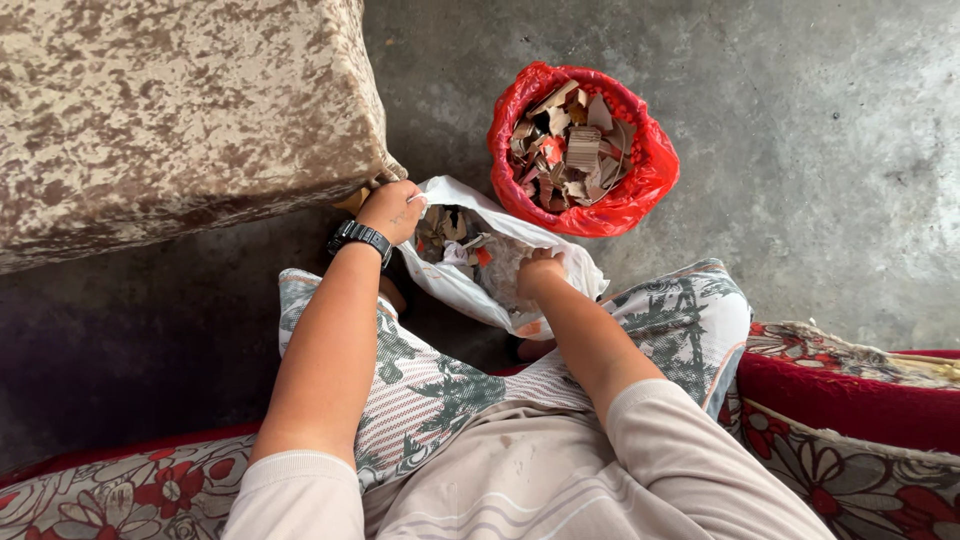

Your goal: The person sits on a patterned floor covering and transfers small pieces of cardboard and paper from a red plastic bag into a white plastic bag. The person handles the items one at a time, occasionally folding or breaking larger pieces before placing them into the white bag.

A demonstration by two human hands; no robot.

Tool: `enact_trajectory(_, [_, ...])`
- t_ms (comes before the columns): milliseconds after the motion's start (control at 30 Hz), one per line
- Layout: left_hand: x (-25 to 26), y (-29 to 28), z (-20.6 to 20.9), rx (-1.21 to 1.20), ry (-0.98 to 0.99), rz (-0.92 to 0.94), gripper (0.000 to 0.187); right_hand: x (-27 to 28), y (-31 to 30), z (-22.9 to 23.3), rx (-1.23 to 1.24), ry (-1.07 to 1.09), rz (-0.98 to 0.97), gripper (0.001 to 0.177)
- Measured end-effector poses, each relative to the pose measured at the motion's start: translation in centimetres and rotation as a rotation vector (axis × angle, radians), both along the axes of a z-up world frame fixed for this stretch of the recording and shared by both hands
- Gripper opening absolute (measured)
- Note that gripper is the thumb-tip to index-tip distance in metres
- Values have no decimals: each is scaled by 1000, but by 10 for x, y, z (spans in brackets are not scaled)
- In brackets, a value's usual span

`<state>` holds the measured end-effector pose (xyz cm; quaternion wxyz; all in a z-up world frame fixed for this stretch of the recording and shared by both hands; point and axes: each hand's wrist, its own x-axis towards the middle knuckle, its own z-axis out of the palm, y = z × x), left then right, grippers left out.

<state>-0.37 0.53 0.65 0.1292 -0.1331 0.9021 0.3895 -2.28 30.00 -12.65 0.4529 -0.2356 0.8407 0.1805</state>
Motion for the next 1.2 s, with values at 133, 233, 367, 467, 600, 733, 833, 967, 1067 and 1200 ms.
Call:
enact_trajectory(133, [-3,4,4,-4,-28,8,27,-17,-16,11,-196,-47,-31,43])
enact_trajectory(233, [-6,6,4,-13,-41,5,28,-36,-42,33,-358,-37,105,34])
enact_trajectory(367, [-6,8,0,-21,-1,-10,28,-78,-48,71,-520,-263,67,27])
enact_trajectory(467, [-5,8,-2,-16,8,-18,28,-125,-28,93,-699,-252,-70,31])
enact_trajectory(600, [-7,8,-1,-16,42,-25,28,-167,14,95,-568,202,-413,40])
enact_trajectory(733, [-7,9,-2,-11,11,-6,27,-179,57,72,-618,504,-283,57])
enact_trajectory(833, [-9,11,-3,6,37,6,27,-180,68,55,-574,534,-319,71])
enact_trajectory(967, [-14,15,-3,-9,33,5,28,-186,61,50,-498,523,-291,82])
enact_trajectory(1067, [-16,19,-1,-5,-31,25,28,-188,50,56,-436,483,-297,94])
enact_trajectory(1200, [-16,18,3,1,-46,35,29,-186,40,68,-349,363,-319,95])
